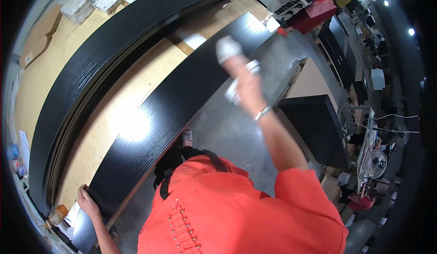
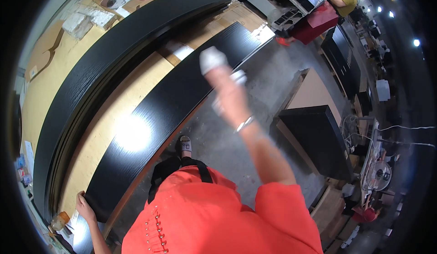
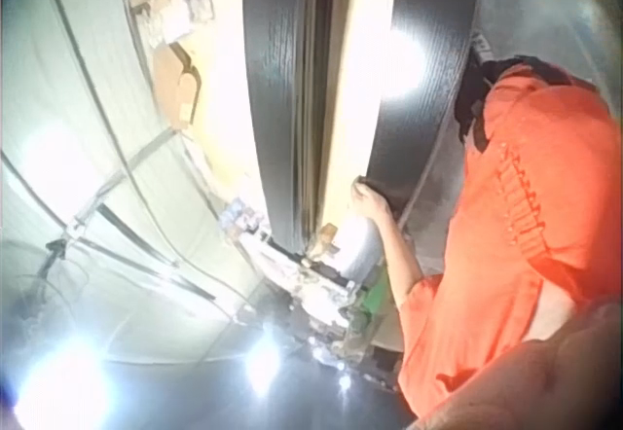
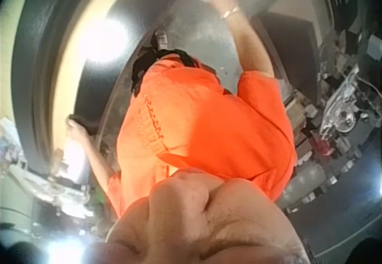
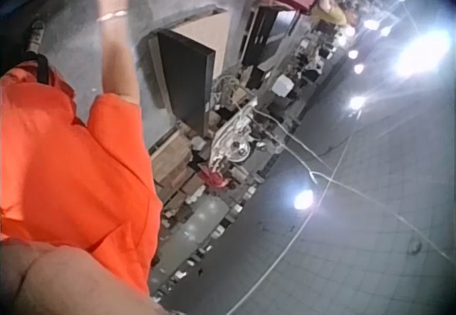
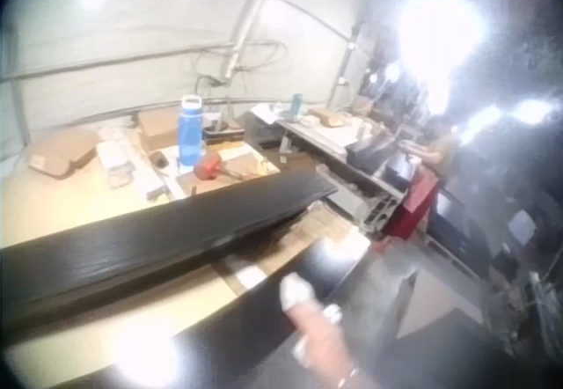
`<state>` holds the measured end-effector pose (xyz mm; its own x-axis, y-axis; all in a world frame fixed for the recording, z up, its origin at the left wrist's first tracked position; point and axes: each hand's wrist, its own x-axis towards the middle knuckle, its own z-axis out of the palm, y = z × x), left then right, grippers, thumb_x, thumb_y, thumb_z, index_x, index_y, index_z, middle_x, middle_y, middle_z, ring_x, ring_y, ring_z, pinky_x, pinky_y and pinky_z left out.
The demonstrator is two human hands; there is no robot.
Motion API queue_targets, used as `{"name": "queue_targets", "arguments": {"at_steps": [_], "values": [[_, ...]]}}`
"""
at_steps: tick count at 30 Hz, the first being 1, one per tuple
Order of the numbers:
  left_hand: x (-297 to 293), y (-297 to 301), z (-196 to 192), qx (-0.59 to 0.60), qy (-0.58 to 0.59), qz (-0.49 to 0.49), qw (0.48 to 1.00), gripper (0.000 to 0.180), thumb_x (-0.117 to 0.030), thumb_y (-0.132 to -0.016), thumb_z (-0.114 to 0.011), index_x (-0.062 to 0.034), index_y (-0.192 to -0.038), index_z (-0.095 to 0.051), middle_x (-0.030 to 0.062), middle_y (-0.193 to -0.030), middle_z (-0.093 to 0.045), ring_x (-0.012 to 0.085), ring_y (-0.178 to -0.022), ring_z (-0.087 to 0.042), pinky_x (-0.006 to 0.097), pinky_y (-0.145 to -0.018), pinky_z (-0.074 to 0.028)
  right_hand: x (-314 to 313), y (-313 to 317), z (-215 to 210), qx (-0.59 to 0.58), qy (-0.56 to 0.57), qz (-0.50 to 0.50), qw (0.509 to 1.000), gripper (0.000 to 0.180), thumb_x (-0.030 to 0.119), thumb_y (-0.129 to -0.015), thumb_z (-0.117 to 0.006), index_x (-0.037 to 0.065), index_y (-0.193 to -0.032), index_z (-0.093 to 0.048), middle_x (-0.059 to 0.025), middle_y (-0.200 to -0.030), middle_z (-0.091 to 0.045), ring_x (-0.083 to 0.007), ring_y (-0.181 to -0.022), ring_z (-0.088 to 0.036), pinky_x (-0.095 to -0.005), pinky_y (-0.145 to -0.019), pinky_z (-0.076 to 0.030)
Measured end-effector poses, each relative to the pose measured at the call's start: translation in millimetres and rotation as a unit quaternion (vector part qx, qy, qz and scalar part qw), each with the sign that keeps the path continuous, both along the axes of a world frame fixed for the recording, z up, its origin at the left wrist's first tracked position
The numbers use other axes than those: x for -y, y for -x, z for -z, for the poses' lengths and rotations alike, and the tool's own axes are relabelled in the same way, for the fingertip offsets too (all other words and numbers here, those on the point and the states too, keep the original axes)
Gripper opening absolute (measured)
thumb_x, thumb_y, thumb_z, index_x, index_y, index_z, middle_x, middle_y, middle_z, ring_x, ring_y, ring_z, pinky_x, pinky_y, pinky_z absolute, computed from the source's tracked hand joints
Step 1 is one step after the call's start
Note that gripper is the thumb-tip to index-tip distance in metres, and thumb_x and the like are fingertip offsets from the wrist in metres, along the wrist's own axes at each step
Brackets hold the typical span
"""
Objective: Cleaning and polishing black wooden furniture components using a cloth and liquid polish.
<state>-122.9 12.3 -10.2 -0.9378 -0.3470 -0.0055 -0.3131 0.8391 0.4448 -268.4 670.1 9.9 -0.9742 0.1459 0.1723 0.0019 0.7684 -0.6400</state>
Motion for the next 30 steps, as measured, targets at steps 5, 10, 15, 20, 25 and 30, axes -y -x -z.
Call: {"name": "queue_targets", "arguments": {"at_steps": [5, 10, 15, 20, 25, 30], "values": [[-3, 2, -1, 0.000, 0.002, -0.012, 1.000, 0.033, -0.017, -0.105, -0.041, 0.0055, -0.104, -0.066, 0.0171, -0.095, -0.071, 0.0262, -0.091, -0.069, 0.035, -0.086, -0.051, -33, 36, -41, -0.189, -0.085, 0.124, 0.970, 0.045, -0.012, -0.089, -0.046, 0.001, -0.128, -0.063, -0.0197, -0.128, -0.065, -0.0300, -0.119, -0.064, -0.0342, -0.104, -0.049], [-5, 8, 0, -0.003, -0.010, 0.005, 1.000, 0.032, -0.016, -0.104, -0.043, 0.0057, -0.105, -0.067, 0.0173, -0.096, -0.072, 0.0258, -0.092, -0.070, 0.034, -0.088, -0.051, 158, -51, 4, -0.106, -0.025, -0.266, 0.958, 0.041, 0.000, -0.084, -0.059, 0.004, -0.125, -0.061, -0.0187, -0.127, -0.063, -0.0315, -0.122, -0.061, -0.0408, -0.101, -0.049], [-14, 12, -5, -0.008, -0.012, 0.003, 1.000, 0.031, -0.015, -0.102, -0.044, 0.0045, -0.104, -0.068, 0.0174, -0.095, -0.072, 0.0261, -0.091, -0.070, 0.035, -0.086, -0.052, 207, -90, 4, -0.156, 0.054, -0.434, 0.886, 0.034, 0.004, -0.082, -0.061, 0.006, -0.116, -0.063, -0.0130, -0.134, -0.060, -0.0318, -0.123, -0.060, -0.0412, -0.104, -0.050], [-26, 13, -18, -0.004, 0.006, -0.016, 1.000, 0.033, -0.020, -0.101, -0.046, 0.0036, -0.103, -0.069, 0.0197, -0.097, -0.072, 0.0310, -0.092, -0.070, 0.037, -0.086, -0.051, 87, -51, 8, -0.115, 0.022, -0.144, 0.983, 0.038, -0.010, -0.089, -0.054, 0.001, -0.124, -0.065, -0.0138, -0.126, -0.066, -0.0274, -0.119, -0.063, -0.0369, -0.102, -0.050], [-23, 5, -12, -0.051, 0.042, -0.016, 0.998, 0.024, -0.017, -0.098, -0.054, -0.0008, -0.102, -0.072, 0.0183, -0.095, -0.071, 0.0306, -0.089, -0.069, 0.038, -0.081, -0.053, 169, -47, -48, 0.011, 0.571, -0.100, 0.815, 0.050, -0.008, -0.086, -0.053, -0.007, -0.136, -0.050, -0.0158, -0.129, -0.058, -0.0190, -0.104, -0.063, -0.0281, -0.092, -0.051], [-79, -13, -41, -0.169, -0.286, -0.002, 0.943, 0.016, -0.008, -0.095, -0.065, 0.0028, -0.106, -0.070, 0.0097, -0.096, -0.072, 0.0135, -0.088, -0.065, 0.028, -0.079, -0.052, 314, -70, -59, 0.182, 0.718, -0.148, 0.656, 0.016, -0.001, -0.091, -0.056, 0.000, -0.107, -0.056, -0.0130, -0.101, -0.065, -0.0197, -0.088, -0.067, -0.0308, -0.078, -0.055]]}}
